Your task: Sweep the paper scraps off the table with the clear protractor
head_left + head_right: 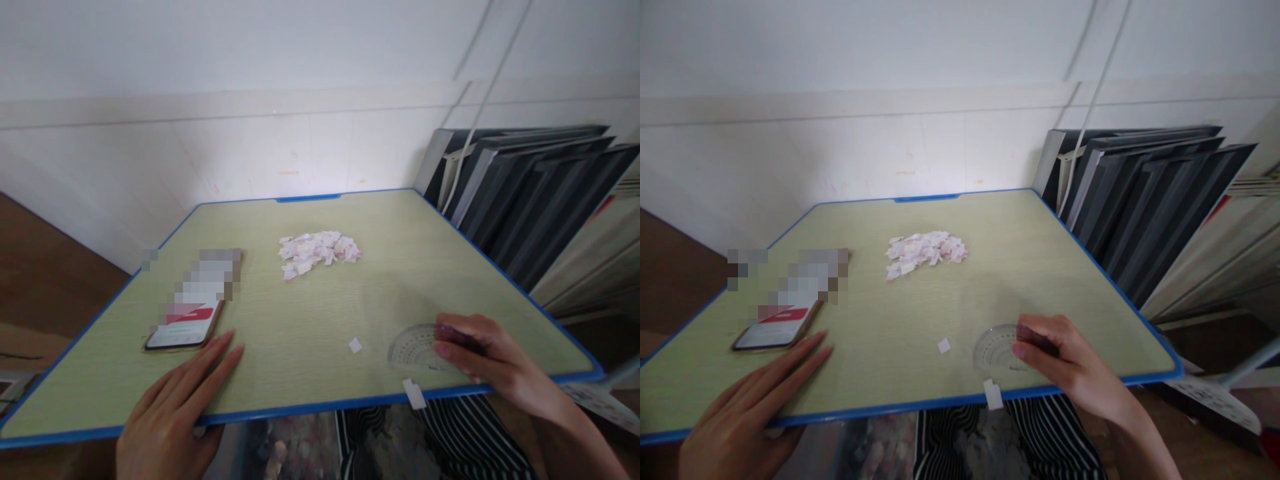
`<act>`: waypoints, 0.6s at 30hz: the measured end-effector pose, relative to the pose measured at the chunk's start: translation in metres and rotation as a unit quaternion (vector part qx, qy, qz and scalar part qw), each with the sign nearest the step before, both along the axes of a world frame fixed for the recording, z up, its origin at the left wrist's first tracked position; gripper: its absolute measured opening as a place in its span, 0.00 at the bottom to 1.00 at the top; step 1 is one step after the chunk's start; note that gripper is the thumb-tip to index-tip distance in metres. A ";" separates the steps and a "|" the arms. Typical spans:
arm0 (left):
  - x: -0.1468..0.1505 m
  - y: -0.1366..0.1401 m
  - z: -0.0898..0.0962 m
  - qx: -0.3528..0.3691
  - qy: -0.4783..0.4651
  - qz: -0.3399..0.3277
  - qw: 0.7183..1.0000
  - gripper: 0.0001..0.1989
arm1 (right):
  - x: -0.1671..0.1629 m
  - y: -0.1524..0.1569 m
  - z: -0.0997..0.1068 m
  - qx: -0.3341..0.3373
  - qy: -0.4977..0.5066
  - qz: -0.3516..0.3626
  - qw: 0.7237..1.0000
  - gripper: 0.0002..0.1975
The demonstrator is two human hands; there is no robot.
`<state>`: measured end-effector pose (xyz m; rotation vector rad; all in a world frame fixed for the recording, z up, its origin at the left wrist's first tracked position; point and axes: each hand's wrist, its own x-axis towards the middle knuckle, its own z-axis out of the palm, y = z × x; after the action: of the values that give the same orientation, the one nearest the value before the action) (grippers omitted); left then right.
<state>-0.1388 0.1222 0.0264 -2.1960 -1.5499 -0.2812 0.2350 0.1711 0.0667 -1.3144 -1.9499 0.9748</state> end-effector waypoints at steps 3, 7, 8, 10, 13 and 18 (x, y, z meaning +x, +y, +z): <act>-0.002 0.000 -0.003 0.001 0.002 0.007 1.000 0.31 | 0.006 -0.004 0.001 0.025 0.002 -0.001 1.000 0.21; -0.003 0.001 -0.006 0.001 -0.007 0.001 1.000 0.31 | 0.009 -0.009 0.000 0.008 0.048 -0.008 0.999 0.21; -0.003 0.001 -0.006 0.001 -0.008 0.002 1.000 0.32 | 0.007 -0.008 0.001 -0.006 0.061 -0.016 0.998 0.22; -0.003 0.002 -0.006 0.006 -0.006 0.001 1.000 0.31 | -0.001 -0.004 0.002 -0.026 0.081 -0.033 0.996 0.23; -0.001 0.002 -0.004 0.017 0.002 -0.008 1.000 0.30 | -0.018 0.004 0.005 -0.006 0.090 -0.051 0.995 0.23; 0.001 0.002 -0.001 0.021 0.007 -0.010 1.000 0.30 | -0.037 0.006 0.006 0.031 0.052 -0.018 0.998 0.19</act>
<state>-0.1376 0.1241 0.0253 -2.1766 -1.5024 -0.3019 0.1981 0.1767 0.0725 -1.2351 -1.8574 0.9380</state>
